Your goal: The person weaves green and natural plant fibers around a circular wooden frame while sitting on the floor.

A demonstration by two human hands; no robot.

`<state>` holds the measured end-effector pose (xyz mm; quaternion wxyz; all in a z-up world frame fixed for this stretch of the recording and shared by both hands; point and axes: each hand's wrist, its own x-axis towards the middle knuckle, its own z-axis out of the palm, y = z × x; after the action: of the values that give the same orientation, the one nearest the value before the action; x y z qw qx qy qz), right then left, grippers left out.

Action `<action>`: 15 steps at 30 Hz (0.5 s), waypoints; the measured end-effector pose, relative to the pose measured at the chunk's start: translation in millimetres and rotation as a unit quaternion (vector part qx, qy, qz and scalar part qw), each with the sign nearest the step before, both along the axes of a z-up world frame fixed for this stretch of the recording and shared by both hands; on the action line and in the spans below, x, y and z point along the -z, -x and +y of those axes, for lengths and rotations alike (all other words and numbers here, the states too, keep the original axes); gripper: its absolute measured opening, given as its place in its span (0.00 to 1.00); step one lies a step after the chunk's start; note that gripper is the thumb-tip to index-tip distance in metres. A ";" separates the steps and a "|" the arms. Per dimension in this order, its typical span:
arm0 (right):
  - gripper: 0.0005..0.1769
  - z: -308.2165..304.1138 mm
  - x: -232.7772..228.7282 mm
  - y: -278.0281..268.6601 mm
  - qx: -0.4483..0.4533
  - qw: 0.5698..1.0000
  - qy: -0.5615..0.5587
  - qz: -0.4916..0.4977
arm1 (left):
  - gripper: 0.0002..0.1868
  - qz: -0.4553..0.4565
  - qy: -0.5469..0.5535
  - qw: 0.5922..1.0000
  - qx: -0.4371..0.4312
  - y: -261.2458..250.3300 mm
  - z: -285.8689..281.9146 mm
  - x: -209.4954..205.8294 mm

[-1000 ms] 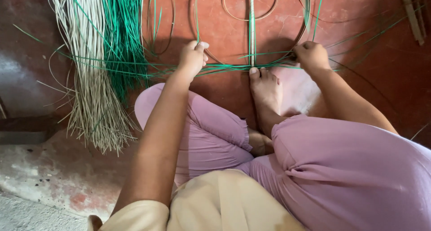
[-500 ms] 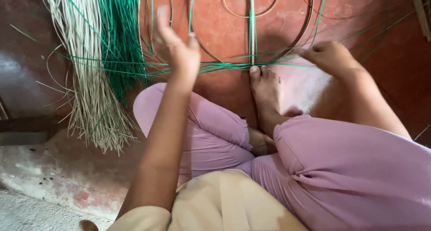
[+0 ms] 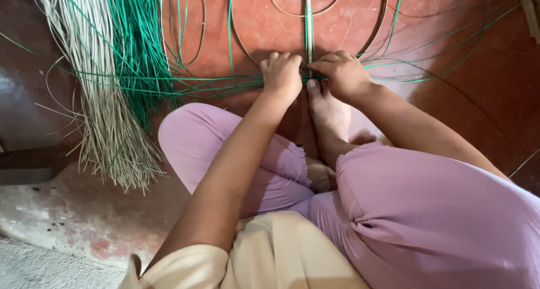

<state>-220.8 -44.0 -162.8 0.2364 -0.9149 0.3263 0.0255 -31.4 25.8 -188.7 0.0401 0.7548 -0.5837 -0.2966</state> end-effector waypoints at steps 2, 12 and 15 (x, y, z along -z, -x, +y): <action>0.27 3.9 -8.3 0.7 -0.001 1.000 0.004 0.005 | 0.06 0.010 -0.011 1.000 0.003 0.6 1.9 -8.6; 0.17 7.7 7.9 8.0 0.016 0.996 0.036 -0.086 | 0.07 0.036 0.028 0.999 0.001 -6.1 10.9 -22.7; 0.16 11.4 -11.6 4.0 0.003 0.999 0.008 -0.054 | 0.08 0.022 0.153 0.987 -0.033 -25.0 1.4 -34.2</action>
<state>-224.9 -32.6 -151.2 0.2462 -0.9160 0.3157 -0.0271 -6.4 27.2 -154.5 0.1777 0.7518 -0.5959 -0.2192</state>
